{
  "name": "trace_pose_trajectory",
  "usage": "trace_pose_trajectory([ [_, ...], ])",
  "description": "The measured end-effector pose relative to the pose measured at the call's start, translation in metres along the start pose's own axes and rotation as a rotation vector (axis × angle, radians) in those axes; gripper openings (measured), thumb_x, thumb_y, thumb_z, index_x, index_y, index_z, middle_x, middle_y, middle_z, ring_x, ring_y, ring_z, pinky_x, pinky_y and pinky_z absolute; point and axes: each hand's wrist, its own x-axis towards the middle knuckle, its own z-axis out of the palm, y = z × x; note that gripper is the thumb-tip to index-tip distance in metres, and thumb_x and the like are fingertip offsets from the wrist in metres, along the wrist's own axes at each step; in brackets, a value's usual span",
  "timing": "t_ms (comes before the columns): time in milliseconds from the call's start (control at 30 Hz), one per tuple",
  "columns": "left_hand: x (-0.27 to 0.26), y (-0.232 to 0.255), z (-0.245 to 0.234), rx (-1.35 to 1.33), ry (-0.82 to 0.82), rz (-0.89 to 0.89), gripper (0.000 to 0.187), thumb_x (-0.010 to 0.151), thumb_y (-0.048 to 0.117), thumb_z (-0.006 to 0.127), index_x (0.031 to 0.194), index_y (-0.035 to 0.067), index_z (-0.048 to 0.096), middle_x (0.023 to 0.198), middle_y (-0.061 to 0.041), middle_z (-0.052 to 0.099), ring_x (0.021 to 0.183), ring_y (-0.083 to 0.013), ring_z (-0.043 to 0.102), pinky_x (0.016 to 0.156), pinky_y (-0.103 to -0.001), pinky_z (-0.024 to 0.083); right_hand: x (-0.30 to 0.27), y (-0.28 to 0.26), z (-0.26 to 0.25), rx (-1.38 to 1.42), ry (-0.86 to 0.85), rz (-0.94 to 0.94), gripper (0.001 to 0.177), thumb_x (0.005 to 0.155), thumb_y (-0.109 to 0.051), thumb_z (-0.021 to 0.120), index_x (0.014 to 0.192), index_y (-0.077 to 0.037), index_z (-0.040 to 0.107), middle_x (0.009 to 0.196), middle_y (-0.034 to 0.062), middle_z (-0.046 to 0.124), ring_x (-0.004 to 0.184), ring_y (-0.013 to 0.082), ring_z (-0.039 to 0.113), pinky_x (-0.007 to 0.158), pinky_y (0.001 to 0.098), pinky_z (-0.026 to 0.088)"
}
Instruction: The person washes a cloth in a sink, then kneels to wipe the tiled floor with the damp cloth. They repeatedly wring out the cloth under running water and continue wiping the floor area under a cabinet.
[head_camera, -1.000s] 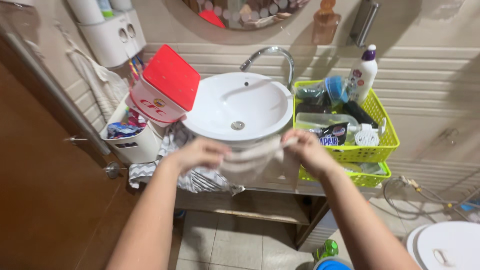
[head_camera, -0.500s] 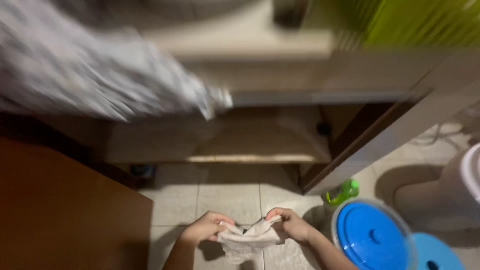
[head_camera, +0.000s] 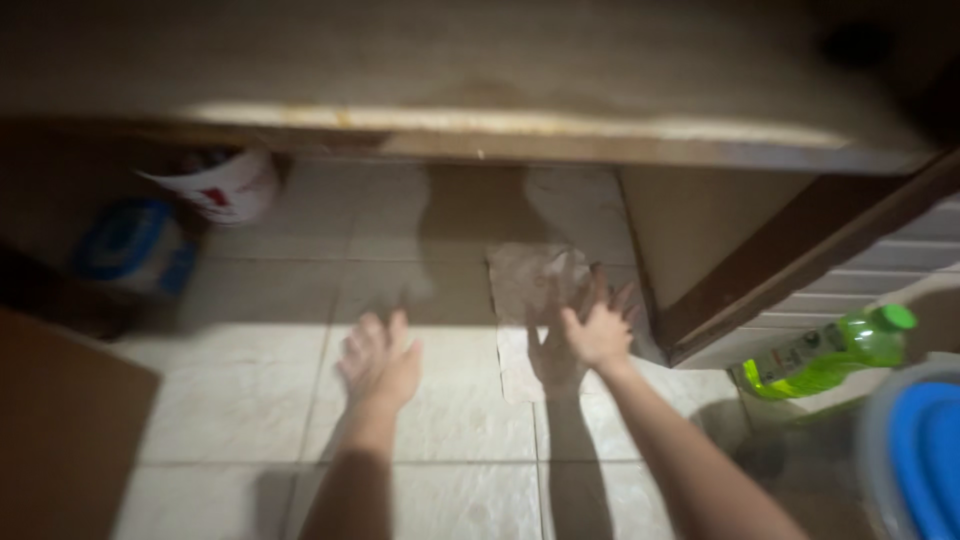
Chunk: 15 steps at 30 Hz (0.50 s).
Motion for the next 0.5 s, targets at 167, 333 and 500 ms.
trace_pose_trajectory([
  [167,0.018,-0.029,0.083,0.086,0.414,0.038,0.075,0.091,0.067,0.05,0.155,0.031,0.037,0.165,-0.021,0.02,0.15,-0.0508,0.017,0.108,-0.079,0.015,0.013,-0.041,0.051,-0.232,-0.111,0.036,0.091,0.09,-0.073,0.038,0.163,-0.036,-0.003,0.167,0.0239,-0.017,0.15,0.0545,-0.015,0.116,0.0757,0.002],
  [333,0.027,-0.04,0.111,0.133,0.682,0.096,0.071,0.088,0.067,0.048,0.147,0.027,0.053,0.16,-0.025,0.039,0.147,-0.0527,0.035,0.106,-0.081,0.025,0.031,-0.055,0.1,-0.461,0.021,-0.116,0.073,0.098,-0.058,0.029,0.164,-0.029,0.015,0.17,0.0184,-0.001,0.152,0.05,-0.001,0.115,0.0738,0.006],
  [500,0.037,-0.042,0.123,0.11,0.736,0.078,0.069,0.087,0.069,0.046,0.145,0.032,0.051,0.161,-0.021,0.037,0.147,-0.052,0.033,0.109,-0.083,0.023,0.116,-0.037,0.111,-0.426,0.195,-0.943,0.052,0.103,-0.03,0.038,0.155,-0.024,0.043,0.167,0.0104,0.032,0.152,0.0387,0.026,0.118,0.0625,0.02],
])
